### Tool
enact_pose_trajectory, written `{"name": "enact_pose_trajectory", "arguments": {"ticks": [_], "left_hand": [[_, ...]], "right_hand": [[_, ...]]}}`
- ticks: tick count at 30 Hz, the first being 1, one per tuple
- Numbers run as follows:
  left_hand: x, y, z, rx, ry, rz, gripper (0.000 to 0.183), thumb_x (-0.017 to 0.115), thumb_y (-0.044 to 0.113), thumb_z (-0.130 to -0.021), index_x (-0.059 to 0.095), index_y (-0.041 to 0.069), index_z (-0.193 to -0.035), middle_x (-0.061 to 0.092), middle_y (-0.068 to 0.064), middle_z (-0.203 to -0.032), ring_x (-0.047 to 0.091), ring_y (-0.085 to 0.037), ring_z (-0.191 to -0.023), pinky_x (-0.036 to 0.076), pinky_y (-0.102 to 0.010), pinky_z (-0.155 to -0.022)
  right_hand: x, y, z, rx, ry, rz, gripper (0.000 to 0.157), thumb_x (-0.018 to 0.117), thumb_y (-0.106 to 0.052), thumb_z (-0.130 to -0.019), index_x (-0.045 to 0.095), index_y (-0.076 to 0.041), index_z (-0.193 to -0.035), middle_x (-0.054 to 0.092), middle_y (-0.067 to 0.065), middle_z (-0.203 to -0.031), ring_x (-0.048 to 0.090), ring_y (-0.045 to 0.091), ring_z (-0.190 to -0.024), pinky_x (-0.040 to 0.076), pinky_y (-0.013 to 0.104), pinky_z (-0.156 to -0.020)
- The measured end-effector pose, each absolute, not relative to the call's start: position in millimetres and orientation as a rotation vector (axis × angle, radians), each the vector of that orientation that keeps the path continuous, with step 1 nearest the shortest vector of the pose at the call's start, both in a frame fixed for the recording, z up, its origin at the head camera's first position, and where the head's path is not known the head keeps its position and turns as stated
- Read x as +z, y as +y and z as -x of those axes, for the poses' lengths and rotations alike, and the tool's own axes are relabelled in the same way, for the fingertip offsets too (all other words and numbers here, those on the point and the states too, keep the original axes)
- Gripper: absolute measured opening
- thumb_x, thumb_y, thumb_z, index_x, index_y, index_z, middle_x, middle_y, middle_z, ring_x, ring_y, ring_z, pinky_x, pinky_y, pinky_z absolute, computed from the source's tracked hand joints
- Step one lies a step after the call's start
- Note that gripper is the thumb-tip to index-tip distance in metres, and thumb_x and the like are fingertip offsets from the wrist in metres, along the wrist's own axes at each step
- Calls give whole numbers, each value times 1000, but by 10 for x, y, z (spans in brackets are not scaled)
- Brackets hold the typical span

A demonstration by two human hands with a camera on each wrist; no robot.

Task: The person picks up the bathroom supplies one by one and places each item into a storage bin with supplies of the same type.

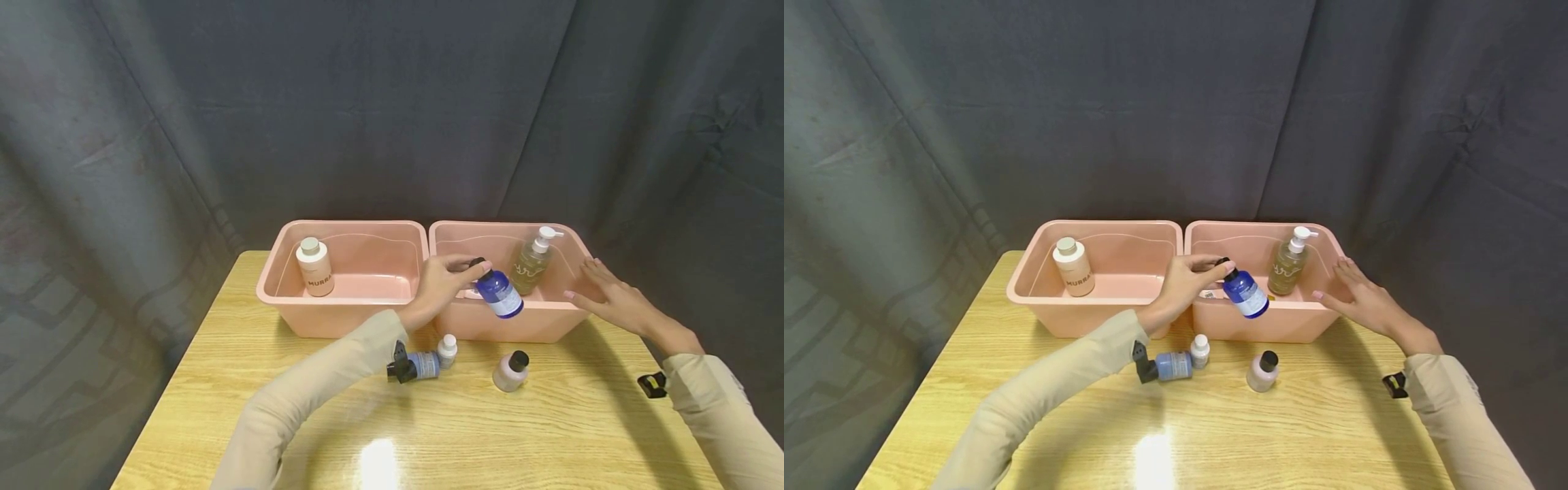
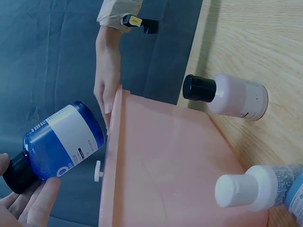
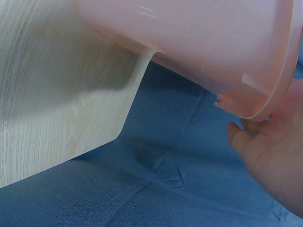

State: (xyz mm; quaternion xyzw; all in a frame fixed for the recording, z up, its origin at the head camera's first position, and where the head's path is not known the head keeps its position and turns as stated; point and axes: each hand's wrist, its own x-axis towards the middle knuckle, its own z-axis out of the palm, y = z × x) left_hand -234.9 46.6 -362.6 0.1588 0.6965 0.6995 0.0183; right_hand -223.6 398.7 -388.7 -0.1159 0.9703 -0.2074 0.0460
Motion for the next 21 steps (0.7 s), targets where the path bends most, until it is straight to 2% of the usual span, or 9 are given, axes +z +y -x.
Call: {"name": "enact_pose_trajectory", "arguments": {"ticks": [3, 8, 16, 21], "left_hand": [[-3591, 460, 2359, 2134, 2214, -448, 34, 80, 26, -86, 75, 4, -112, 75, -5, -100, 71, -11, -76, 59, -28, -70], [-3554, 462, 2390, 2167, 2183, -463, 37, 78, 24, -87, 72, 0, -115, 74, -9, -102, 72, -14, -74, 58, -25, -73], [-3502, 489, 2430, 2249, 2115, -485, 38, 78, 19, -88, 70, -4, -117, 75, -12, -99, 74, -18, -75, 59, -26, -75], [-3444, 492, 2473, 2219, 2199, -471, 36, 78, 22, -87, 72, -1, -115, 75, -10, -97, 73, -16, -76, 56, -22, -79]], "right_hand": [[-3886, 3985, 2234, -631, 2960, 351, 87, 51, -50, -99, 10, 1, -156, -5, 22, -162, -1, 50, -145, 9, 85, -95], [-3884, 3985, 2234, -631, 2961, 358, 87, 52, -50, -99, 11, 1, -156, -5, 22, -162, -3, 47, -146, 9, 85, -95], [-3877, 3974, 2223, -633, 2955, 357, 87, 51, -50, -99, 10, 1, -156, -5, 22, -162, -3, 49, -145, 9, 84, -96], [-3881, 3983, 2227, -633, 2963, 365, 86, 52, -49, -99, 12, 2, -156, -4, 22, -162, -2, 47, -146, 10, 84, -96]]}}
